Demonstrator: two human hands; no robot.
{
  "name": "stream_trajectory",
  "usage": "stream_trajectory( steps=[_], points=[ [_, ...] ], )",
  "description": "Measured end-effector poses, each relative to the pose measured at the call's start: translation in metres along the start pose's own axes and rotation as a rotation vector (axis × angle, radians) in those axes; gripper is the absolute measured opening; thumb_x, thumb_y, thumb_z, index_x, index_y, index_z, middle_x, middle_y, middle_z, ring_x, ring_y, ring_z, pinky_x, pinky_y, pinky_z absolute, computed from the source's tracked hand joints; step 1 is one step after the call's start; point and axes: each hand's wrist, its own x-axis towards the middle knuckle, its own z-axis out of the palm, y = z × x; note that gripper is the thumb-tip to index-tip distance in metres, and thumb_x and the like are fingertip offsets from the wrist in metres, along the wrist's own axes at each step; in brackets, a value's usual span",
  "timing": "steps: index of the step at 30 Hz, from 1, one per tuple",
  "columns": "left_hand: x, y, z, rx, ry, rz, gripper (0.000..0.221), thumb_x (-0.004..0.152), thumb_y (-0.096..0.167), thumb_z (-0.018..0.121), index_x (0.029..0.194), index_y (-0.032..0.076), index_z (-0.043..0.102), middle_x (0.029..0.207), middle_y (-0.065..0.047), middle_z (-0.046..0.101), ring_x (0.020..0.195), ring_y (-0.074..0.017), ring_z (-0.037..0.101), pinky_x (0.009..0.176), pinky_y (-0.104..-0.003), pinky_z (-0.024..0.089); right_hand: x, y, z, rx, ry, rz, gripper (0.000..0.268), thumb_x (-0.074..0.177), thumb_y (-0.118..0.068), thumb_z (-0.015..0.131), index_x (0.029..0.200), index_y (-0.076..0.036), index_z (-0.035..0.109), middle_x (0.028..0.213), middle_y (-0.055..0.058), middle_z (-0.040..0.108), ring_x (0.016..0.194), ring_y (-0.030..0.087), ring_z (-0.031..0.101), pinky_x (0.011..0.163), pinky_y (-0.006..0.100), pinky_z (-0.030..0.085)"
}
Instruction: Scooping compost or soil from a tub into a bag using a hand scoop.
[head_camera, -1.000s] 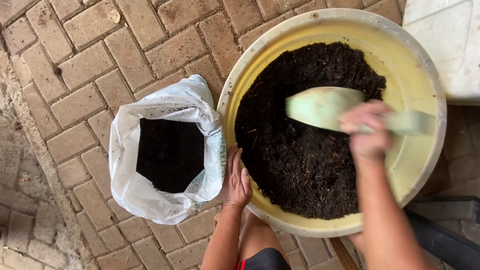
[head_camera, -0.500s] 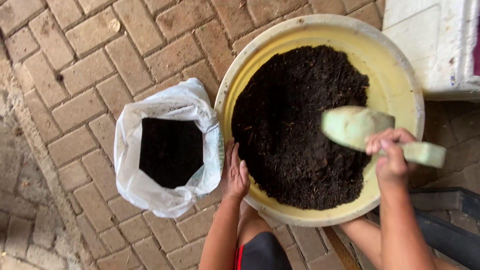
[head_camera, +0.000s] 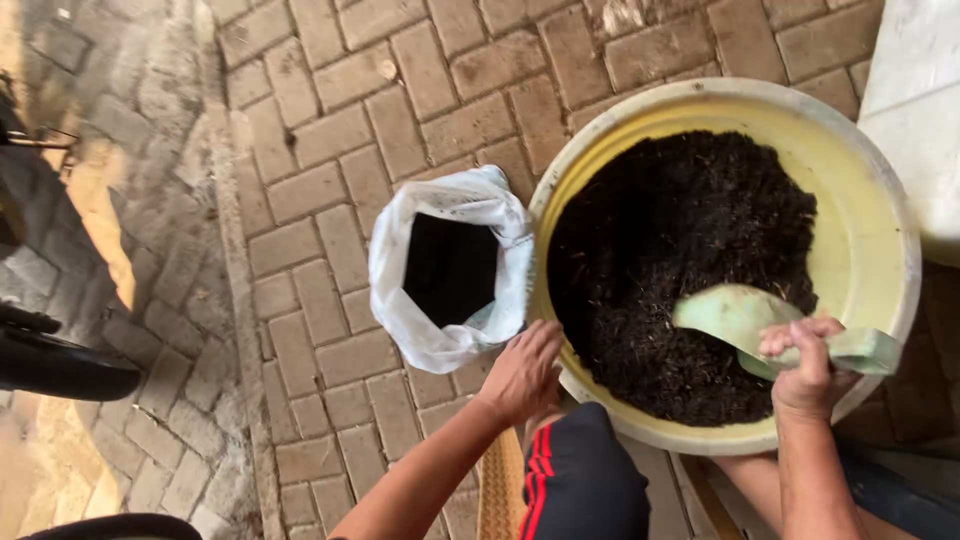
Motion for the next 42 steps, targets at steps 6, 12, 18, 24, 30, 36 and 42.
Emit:
stream_trajectory(
  steps=[6,12,18,24,30,36,42],
  points=[
    [-0.066,-0.021,-0.09,0.111,0.201,-0.484,0.071,0.093,0.034,0.062,0.151,-0.001,0.041,0.15,-0.019,0.049,0.142,-0.0347,0.042,0.119,-0.056,0.027,-0.015,0.048,-0.064,0.455,0.138,-0.074,0.041,0.113,-0.016,0.052,0.074,-0.003,0.046,0.07,0.012,0.051,0.064,0.022,0.047,0.07,0.036,0.048],
    [-0.055,-0.11,-0.026,-0.206,0.805,-1.183,0.143,0.066,0.06,0.095,0.152,-0.015,0.007,0.158,-0.041,0.021,0.146,-0.0521,0.021,0.119,-0.058,0.019,-0.04,0.05,-0.054,0.28,0.373,0.27,0.017,0.104,-0.025,0.068,0.111,-0.013,0.059,0.108,0.009,0.064,0.114,0.027,0.068,0.115,0.056,0.04],
    [-0.014,-0.166,0.056,-0.621,0.699,-1.463,0.048,0.08,0.018,0.068,0.124,-0.003,0.065,0.117,-0.029,0.071,0.113,-0.0414,0.068,0.106,-0.046,0.052,-0.062,-0.028,-0.064,-0.049,0.551,0.218,0.029,0.105,-0.008,0.077,0.127,-0.004,0.058,0.12,0.019,0.064,0.11,0.032,0.068,0.089,0.049,0.054],
    [-0.084,-0.221,0.069,-0.688,0.857,-1.401,0.031,0.081,0.009,0.053,0.102,-0.003,0.073,0.093,-0.023,0.072,0.087,-0.0389,0.069,0.078,-0.049,0.053,-0.075,0.033,-0.171,-0.792,0.08,0.475,0.033,0.096,-0.012,0.079,0.109,0.014,0.063,0.095,0.034,0.071,0.076,0.029,0.074,0.059,0.034,0.061],
    [-0.065,-0.166,0.052,-0.874,0.692,-0.917,0.028,0.084,0.012,0.051,0.095,-0.008,0.068,0.082,-0.029,0.07,0.08,-0.0457,0.063,0.071,-0.05,0.052,-0.037,-0.002,-0.103,-1.623,-0.539,0.58,0.068,0.075,-0.031,0.092,0.134,-0.014,0.061,0.115,0.019,0.074,0.108,0.034,0.071,0.092,0.045,0.06],
    [-0.064,-0.148,-0.022,-0.514,0.628,-1.137,0.078,0.08,0.032,0.072,0.145,0.0,0.044,0.123,-0.03,0.067,0.113,-0.0454,0.063,0.101,-0.051,0.049,-0.024,-0.044,-0.033,-1.731,-0.733,0.843,0.059,0.094,-0.029,0.074,0.15,-0.027,0.056,0.119,0.014,0.08,0.112,0.029,0.079,0.108,0.041,0.059],
    [-0.022,-0.109,-0.125,0.149,0.464,-0.905,0.15,0.054,0.063,0.093,0.152,0.0,-0.001,0.164,-0.024,0.013,0.144,-0.0438,0.026,0.108,-0.065,0.036,-0.037,-0.083,-0.043,-1.134,-0.455,0.587,0.046,0.098,-0.019,0.077,0.142,-0.006,0.074,0.099,0.022,0.072,0.077,0.035,0.071,0.068,0.047,0.067]
  ],
)
